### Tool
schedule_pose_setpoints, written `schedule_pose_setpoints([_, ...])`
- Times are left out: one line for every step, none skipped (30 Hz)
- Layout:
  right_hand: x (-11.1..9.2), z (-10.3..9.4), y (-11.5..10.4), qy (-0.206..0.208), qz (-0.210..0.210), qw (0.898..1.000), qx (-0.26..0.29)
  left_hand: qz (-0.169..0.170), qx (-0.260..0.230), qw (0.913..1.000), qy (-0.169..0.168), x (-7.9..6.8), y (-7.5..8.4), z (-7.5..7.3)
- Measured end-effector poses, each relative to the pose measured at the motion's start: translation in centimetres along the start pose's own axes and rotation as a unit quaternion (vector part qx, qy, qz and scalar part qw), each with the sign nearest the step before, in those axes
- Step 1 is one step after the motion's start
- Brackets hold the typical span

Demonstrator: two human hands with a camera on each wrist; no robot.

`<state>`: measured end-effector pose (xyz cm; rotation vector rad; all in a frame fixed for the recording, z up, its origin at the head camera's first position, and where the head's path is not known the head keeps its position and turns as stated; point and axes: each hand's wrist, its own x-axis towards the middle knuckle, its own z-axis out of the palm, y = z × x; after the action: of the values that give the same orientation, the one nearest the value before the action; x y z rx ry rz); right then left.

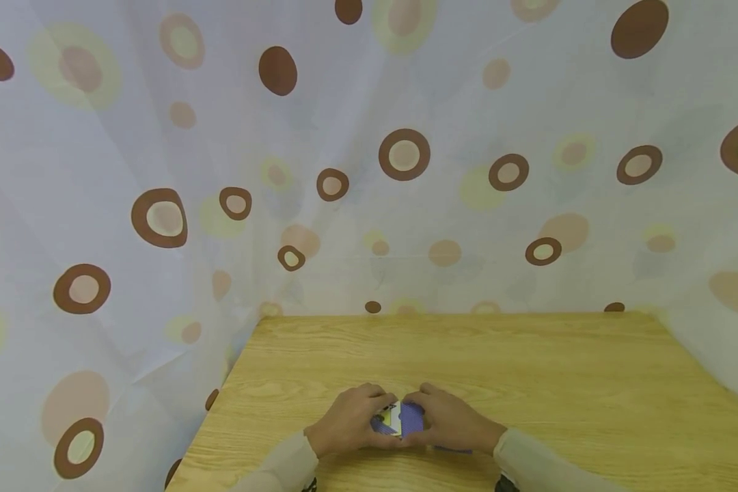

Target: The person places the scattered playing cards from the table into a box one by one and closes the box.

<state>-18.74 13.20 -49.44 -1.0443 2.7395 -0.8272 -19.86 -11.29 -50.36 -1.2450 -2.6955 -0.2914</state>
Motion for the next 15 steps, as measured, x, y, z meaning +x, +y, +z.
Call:
schedule_pose_setpoints([-0.1, 0.0, 0.1, 0.000, 0.000, 1.000, 0.001, -0.002, -0.002, 1.0000, -0.002, 0.0, 0.0, 0.0])
schedule_pose_setpoints([-0.2, -0.1, 0.3, 0.000, 0.003, 1.000, 0.002, -0.003, -0.003, 1.0000, -0.003, 0.0, 0.1, -0.1])
schedule_pose_setpoints([-0.3, -0.2, 0.5, 0.000, 0.005, 1.000, 0.003, -0.004, -0.004, 1.0000, -0.004, 0.1, 0.1, -0.1])
schedule_pose_setpoints([-0.5, -0.3, 0.6, 0.001, 0.009, 1.000, 0.006, -0.006, -0.005, 1.0000, -0.006, 0.1, 0.1, -0.1])
schedule_pose_setpoints([-0.6, -0.4, 0.8, 0.003, 0.013, 1.000, 0.009, -0.007, -0.005, 0.9999, -0.007, 0.1, 0.1, -0.1])
schedule_pose_setpoints([-0.8, -0.5, 1.0, 0.005, 0.016, 1.000, 0.012, -0.008, -0.005, 0.9999, -0.008, 0.1, 0.1, -0.1])
schedule_pose_setpoints([-0.9, -0.6, 1.2, 0.006, 0.018, 1.000, 0.015, -0.009, -0.006, 0.9999, -0.010, 0.1, 0.1, -0.1])
schedule_pose_setpoints([-1.0, -0.7, 1.4, 0.008, 0.017, 1.000, 0.015, -0.009, -0.005, 0.9999, -0.010, 0.1, 0.1, -0.1])
schedule_pose_setpoints([-1.1, -0.8, 1.6, 0.008, 0.014, 1.000, 0.016, -0.009, -0.004, 0.9999, -0.012, 0.1, 0.0, -0.1])
schedule_pose_setpoints([-1.2, -1.0, 1.7, 0.008, 0.010, 1.000, 0.019, -0.010, -0.005, 0.9999, -0.013, 0.1, 0.1, -0.1])
schedule_pose_setpoints([-1.3, -1.1, 1.8, 0.007, 0.006, 1.000, 0.023, -0.010, -0.005, 0.9998, -0.014, 0.1, 0.1, -0.1])
schedule_pose_setpoints([-1.4, -1.2, 1.9, 0.004, 0.002, 1.000, 0.027, -0.010, -0.005, 0.9998, -0.014, 0.1, 0.1, -0.1])
schedule_pose_setpoints([-1.4, -1.3, 1.9, 0.002, -0.002, 1.000, 0.030, -0.010, -0.005, 0.9998, -0.015, 0.1, 0.1, -0.1])
schedule_pose_setpoints([-1.5, -1.4, 2.0, -0.002, -0.005, 0.999, 0.033, -0.010, -0.004, 0.9998, -0.015, 0.1, 0.1, -0.1])
schedule_pose_setpoints([-1.5, -1.4, 2.0, -0.005, -0.006, 0.999, 0.034, -0.010, -0.004, 0.9998, -0.015, 0.1, 0.1, -0.1])
